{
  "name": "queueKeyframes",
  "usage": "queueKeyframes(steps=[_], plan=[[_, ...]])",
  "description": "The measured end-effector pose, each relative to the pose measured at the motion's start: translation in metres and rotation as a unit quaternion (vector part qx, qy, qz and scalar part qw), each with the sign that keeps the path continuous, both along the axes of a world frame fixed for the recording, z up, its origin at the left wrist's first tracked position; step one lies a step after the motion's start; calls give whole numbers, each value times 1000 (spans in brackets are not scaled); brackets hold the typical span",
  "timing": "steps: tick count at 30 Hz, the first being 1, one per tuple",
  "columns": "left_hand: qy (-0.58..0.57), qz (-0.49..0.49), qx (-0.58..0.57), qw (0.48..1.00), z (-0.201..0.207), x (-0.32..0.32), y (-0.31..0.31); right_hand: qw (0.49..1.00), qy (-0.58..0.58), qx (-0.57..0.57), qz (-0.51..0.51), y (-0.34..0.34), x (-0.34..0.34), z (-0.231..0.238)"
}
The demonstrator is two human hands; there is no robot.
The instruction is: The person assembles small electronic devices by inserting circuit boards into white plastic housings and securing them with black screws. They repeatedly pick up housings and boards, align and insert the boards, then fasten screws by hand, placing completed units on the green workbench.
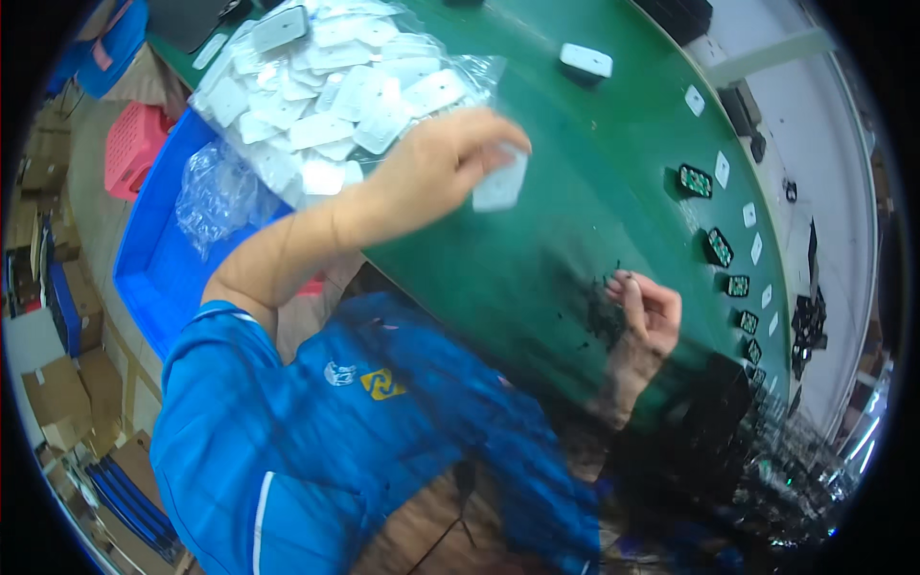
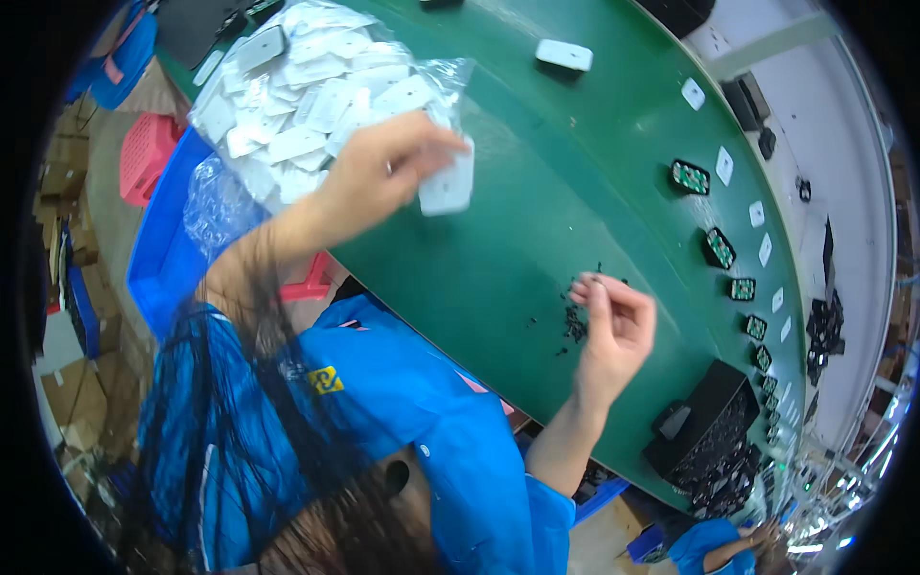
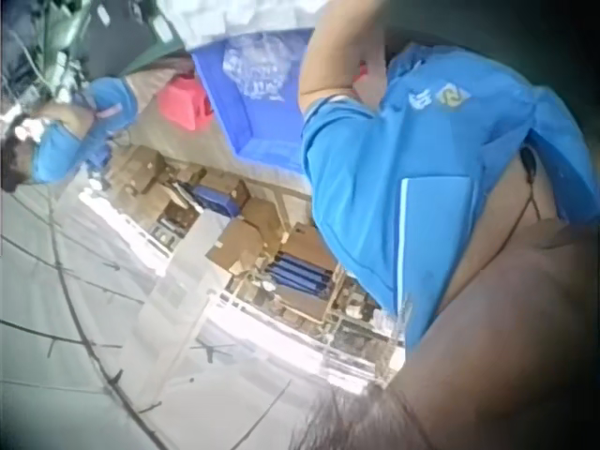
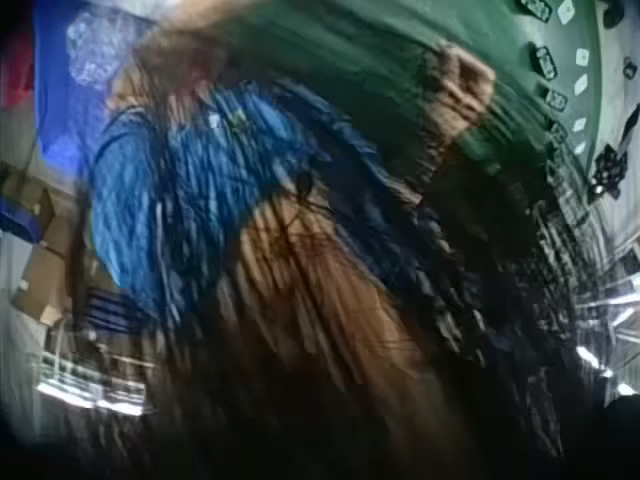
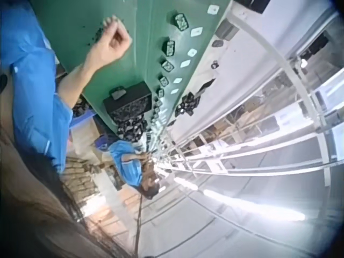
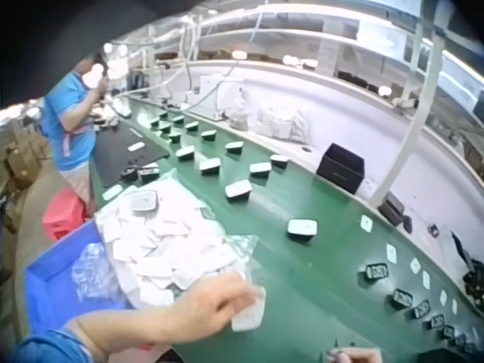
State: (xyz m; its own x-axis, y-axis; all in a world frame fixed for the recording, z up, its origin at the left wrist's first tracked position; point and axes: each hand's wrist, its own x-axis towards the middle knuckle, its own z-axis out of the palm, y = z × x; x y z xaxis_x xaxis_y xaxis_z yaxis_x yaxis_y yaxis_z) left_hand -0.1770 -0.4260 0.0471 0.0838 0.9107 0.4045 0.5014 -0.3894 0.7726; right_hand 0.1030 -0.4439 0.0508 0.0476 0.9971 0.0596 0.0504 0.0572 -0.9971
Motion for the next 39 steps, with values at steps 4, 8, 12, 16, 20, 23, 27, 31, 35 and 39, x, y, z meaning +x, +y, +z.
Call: queueKeyframes(steps=[4, 8, 12, 16, 20, 23, 27, 31, 35, 39], plan=[[-99, -77, -43, 991, -14, 50, -25, 989, 68, -40, 125, 2, -25, 2], [-131, -103, -11, 986, -19, 74, -26, 989, 39, -42, 135, -3, -32, 5], [-95, -129, 0, 987, -21, 81, -23, 991, 33, -60, 115, -9, -30, 3], [-176, -138, -118, 967, -16, 80, -24, 991, 1, -54, 125, -7, -28, 3], [-237, -144, -192, 941, -19, 82, -27, 981, -149, 60, 112, -4, -20, -3], [-261, -163, -228, 924, -22, 80, -27, 968, -185, 109, 129, -2, -20, -1], [-285, -188, -322, 883, -11, 73, -20, 965, -198, 112, 132, -6, -20, 7], [-215, -186, -285, 915, -19, 69, -13, 974, -130, 174, 71, -1, -27, -7], [-347, -165, -267, 884, -16, 86, -13, 979, -82, 187, 25, -3, -42, -25], [-431, -214, -311, 820, -24, 99, -35, 981, -56, 184, -38, 1, -40, -34]])
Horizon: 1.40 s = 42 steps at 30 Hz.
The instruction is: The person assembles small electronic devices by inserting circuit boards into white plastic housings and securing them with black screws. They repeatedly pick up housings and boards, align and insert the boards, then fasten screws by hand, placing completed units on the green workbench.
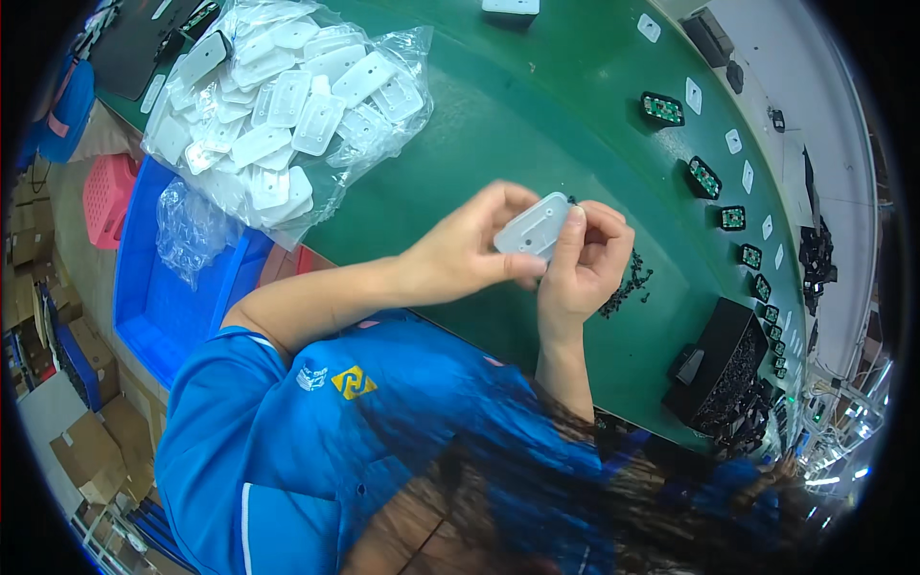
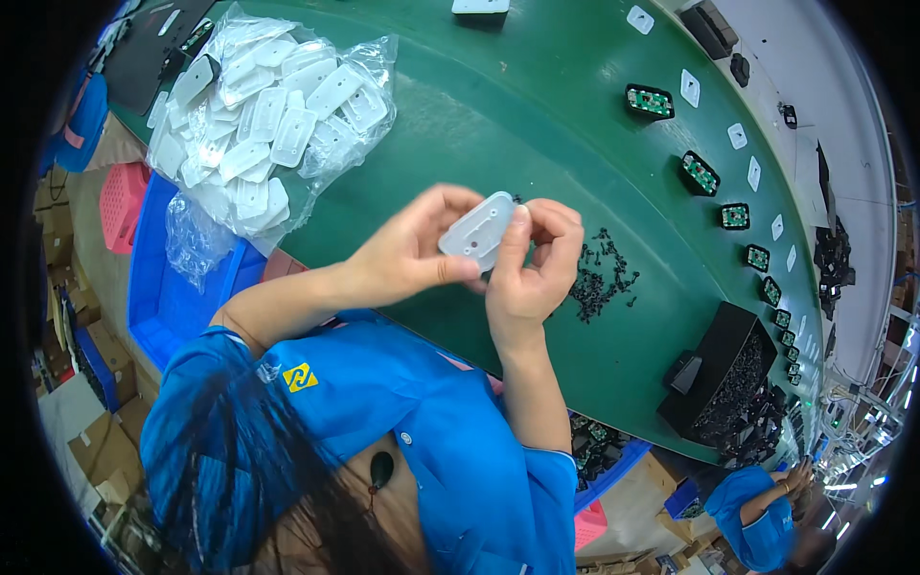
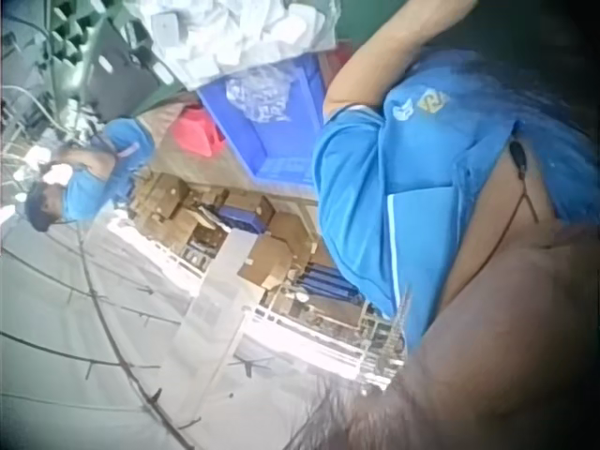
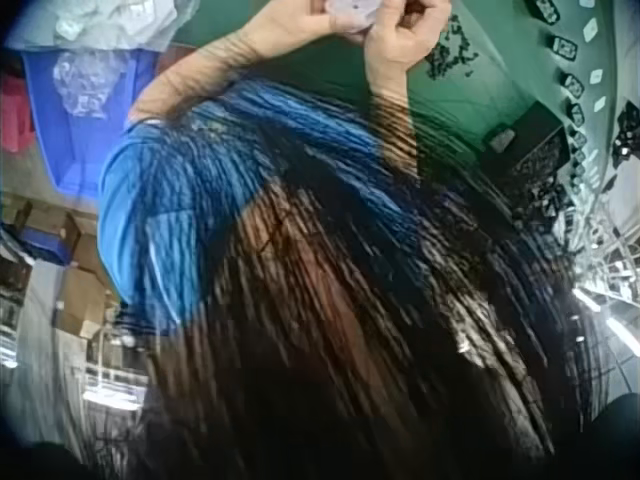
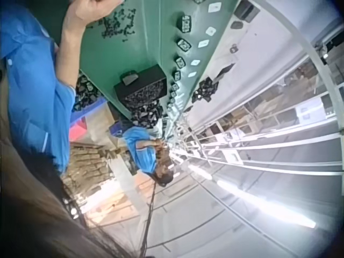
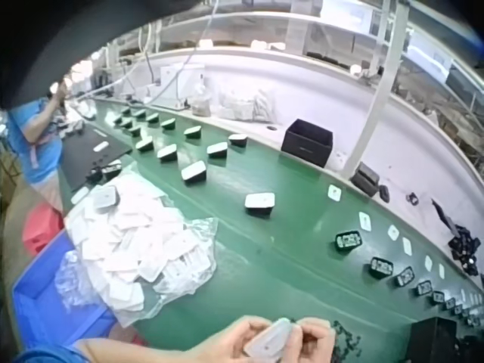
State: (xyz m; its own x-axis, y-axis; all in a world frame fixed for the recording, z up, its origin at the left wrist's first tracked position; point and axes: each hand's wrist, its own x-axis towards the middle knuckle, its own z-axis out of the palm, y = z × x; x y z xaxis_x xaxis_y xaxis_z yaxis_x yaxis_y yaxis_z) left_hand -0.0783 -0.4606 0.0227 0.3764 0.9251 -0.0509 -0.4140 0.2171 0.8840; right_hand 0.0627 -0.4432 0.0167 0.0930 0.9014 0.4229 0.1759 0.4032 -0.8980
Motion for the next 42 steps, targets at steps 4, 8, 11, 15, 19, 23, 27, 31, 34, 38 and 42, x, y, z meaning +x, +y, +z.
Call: queueKeyframes(steps=[4, 8, 11, 15, 19, 23, 27, 31, 34, 38, 42], plan=[[-3, -9, -97, 995, -2, -8, -4, 997, -72, 36, -20, 0, 5, 1], [106, 41, -20, 993, -5, -13, 0, 979, -176, 97, -28, -9, 16, 17], [113, 56, -37, 991, 0, -15, 1, 983, -156, 88, -47, -17, 19, 24], [129, 58, -18, 990, -1, -12, -3, 961, -257, 91, 37, -18, 16, 32], [162, 97, 51, 981, 2, -7, -9, 956, -282, 77, 38, -17, 16, 24], [219, 148, 155, 952, 5, -5, -12, 937, -339, 80, 16, -19, 12, 32], [288, 192, 294, 891, 5, -4, -11, 937, -344, 55, 8, -20, 8, 33], [294, 182, 327, 879, 2, -4, -8, 962, -274, 10, 18, -25, 6, 29], [299, 160, 257, 905, -3, -5, -8, 924, -370, 99, 19, -22, 7, 24], [209, 103, 86, 969, -12, -7, -10, 957, -279, 40, 66, -19, 21, 22], [231, 68, 90, 966, -5, -10, -10, 973, -192, -119, 37, -21, 22, 37]])
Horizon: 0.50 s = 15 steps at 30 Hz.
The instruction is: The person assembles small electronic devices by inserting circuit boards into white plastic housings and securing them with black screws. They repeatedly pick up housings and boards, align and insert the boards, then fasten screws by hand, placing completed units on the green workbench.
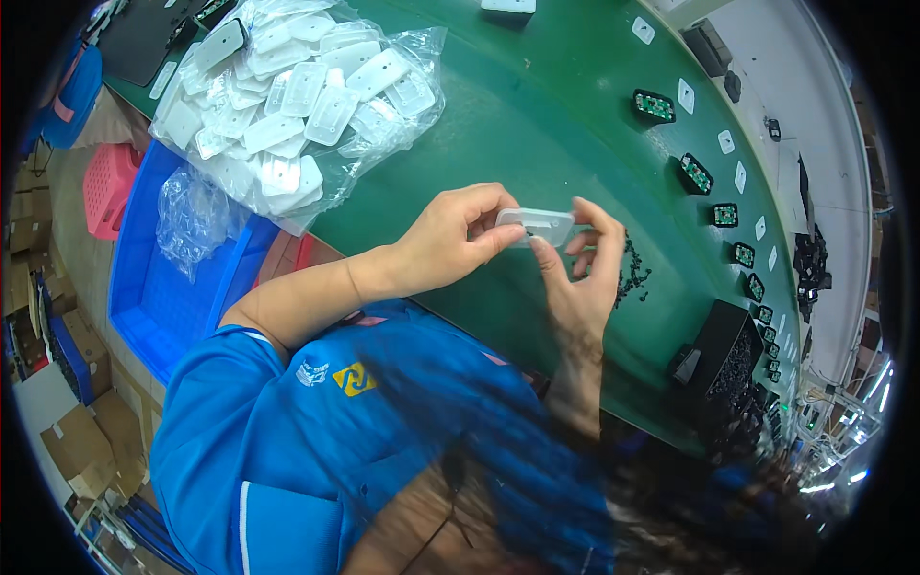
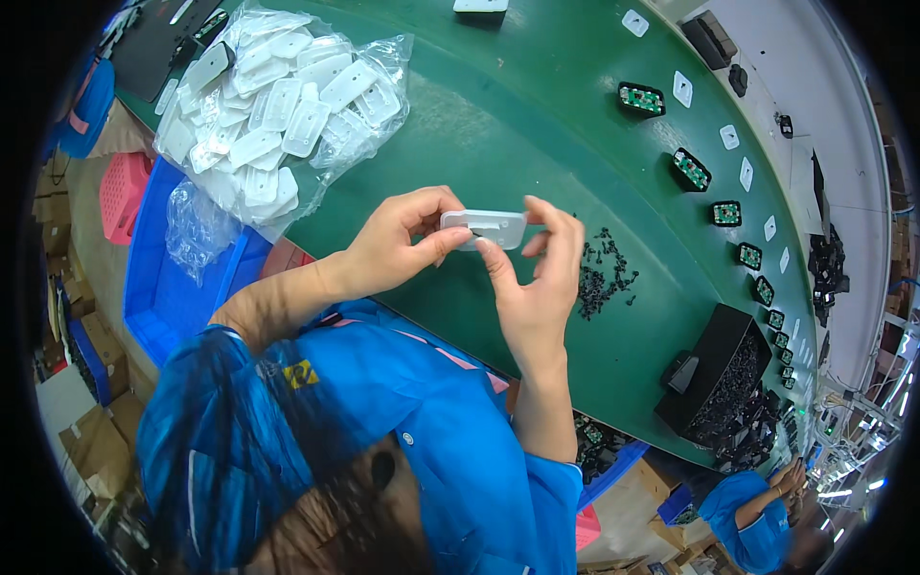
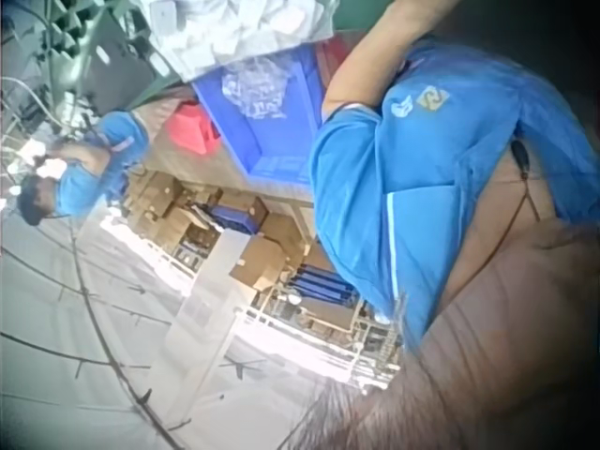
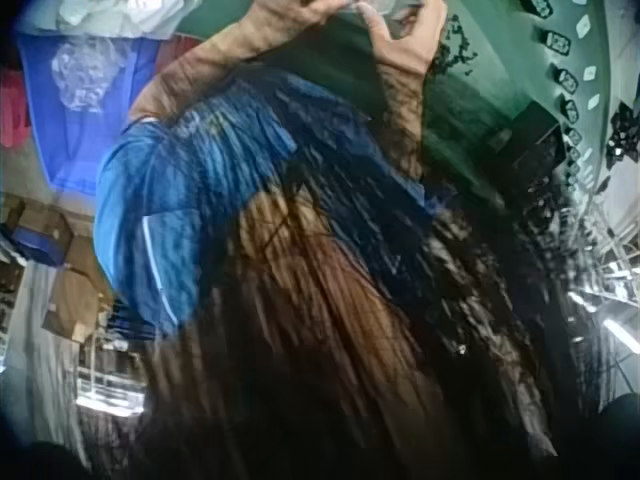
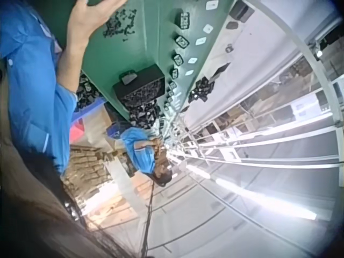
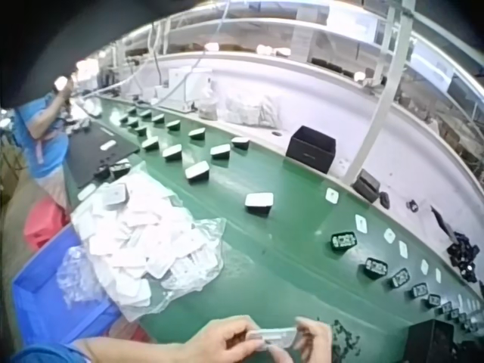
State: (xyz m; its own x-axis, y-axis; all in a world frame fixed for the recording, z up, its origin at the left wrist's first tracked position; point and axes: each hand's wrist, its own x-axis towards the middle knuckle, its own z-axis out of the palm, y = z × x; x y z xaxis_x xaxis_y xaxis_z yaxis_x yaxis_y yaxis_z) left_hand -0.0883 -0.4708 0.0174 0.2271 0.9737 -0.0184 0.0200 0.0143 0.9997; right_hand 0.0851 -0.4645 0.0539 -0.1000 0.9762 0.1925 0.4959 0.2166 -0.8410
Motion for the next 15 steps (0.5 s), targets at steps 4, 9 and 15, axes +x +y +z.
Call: queueKeyframes(steps=[4, 9, 15], plan=[[31, -10, 35, 999, 3, 0, -1, 980, 80, -163, 83, 8, 13, -7], [70, -24, 79, 994, 6, 1, -3, 942, 151, -261, 149, 24, 22, -3], [-34, -59, -33, 997, 8, -2, -2, 935, 194, -262, 142, 26, 19, -6]])
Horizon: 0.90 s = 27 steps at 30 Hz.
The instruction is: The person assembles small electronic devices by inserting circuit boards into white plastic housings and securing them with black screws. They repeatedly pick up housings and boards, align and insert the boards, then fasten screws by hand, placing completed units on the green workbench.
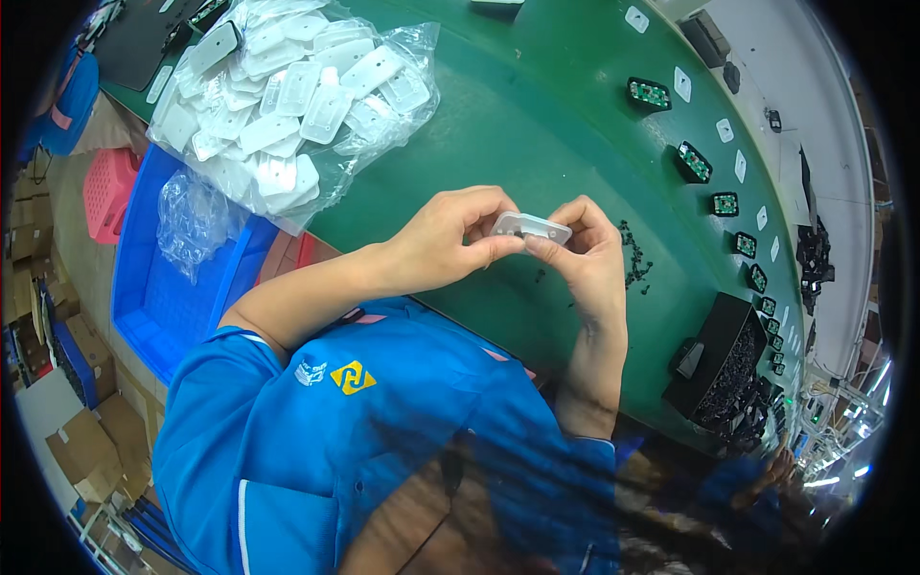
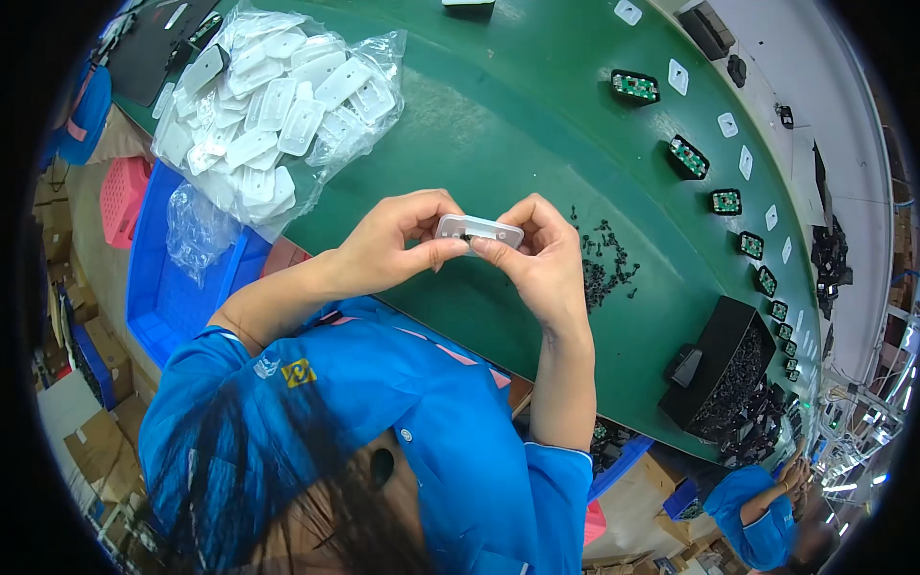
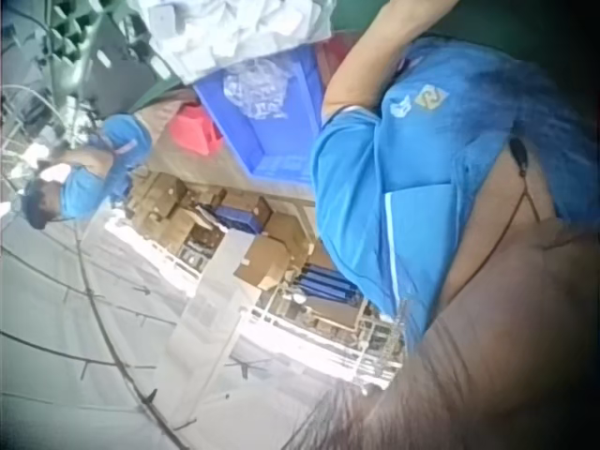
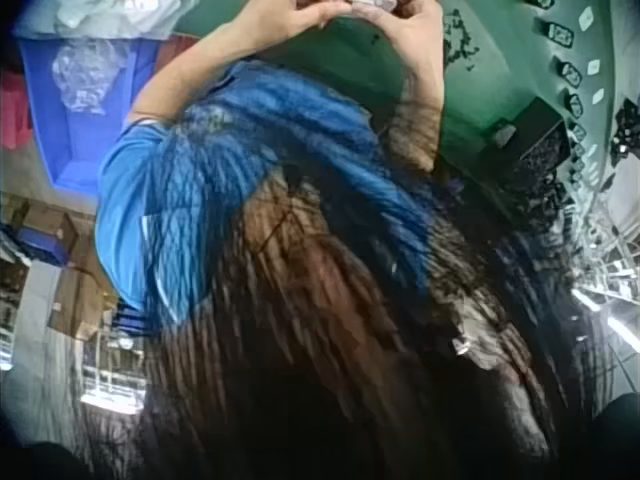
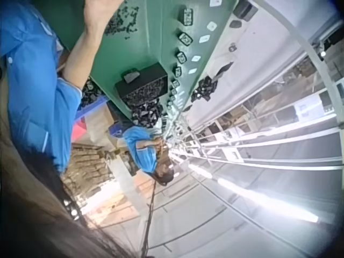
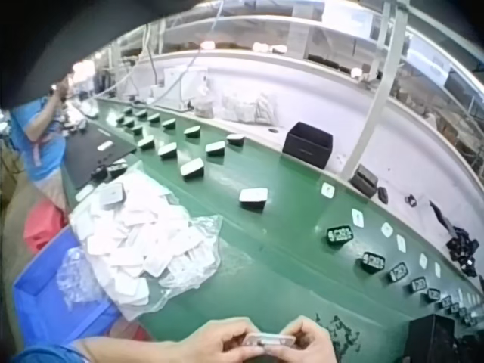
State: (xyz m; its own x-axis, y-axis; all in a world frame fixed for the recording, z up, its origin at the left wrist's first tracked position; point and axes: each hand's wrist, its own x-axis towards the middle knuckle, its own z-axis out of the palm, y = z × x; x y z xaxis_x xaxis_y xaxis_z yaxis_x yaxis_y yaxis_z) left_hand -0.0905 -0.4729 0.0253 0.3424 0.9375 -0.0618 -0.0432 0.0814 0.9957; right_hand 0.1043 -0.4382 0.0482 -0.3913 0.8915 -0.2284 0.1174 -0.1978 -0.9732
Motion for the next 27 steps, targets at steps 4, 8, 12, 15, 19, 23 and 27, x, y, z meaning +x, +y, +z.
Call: queueKeyframes(steps=[4, 8, 12, 15, 19, 23, 27], plan=[[-23, 5, -55, 998, 2, 1, 3, 999, 34, -20, -27, -7, -3, -2], [-48, 12, -70, 996, 3, 1, 5, 992, 67, 32, -100, -14, -2, -2], [-38, 45, -54, 997, 0, 1, 3, 903, -200, 344, -162, -25, -7, -1], [-50, 56, -51, 996, -1, 6, 3, 870, -250, 405, -128, -35, -18, -4], [-61, 65, -44, 995, 1, 10, 0, 849, -257, 441, -134, -38, -22, -14], [-92, 63, -60, 992, 1, 12, -1, 832, -253, 479, -117, -38, -20, -18], [-62, 65, -45, 995, -5, 11, -4, 912, -184, 339, -135, -38, -14, -10]])
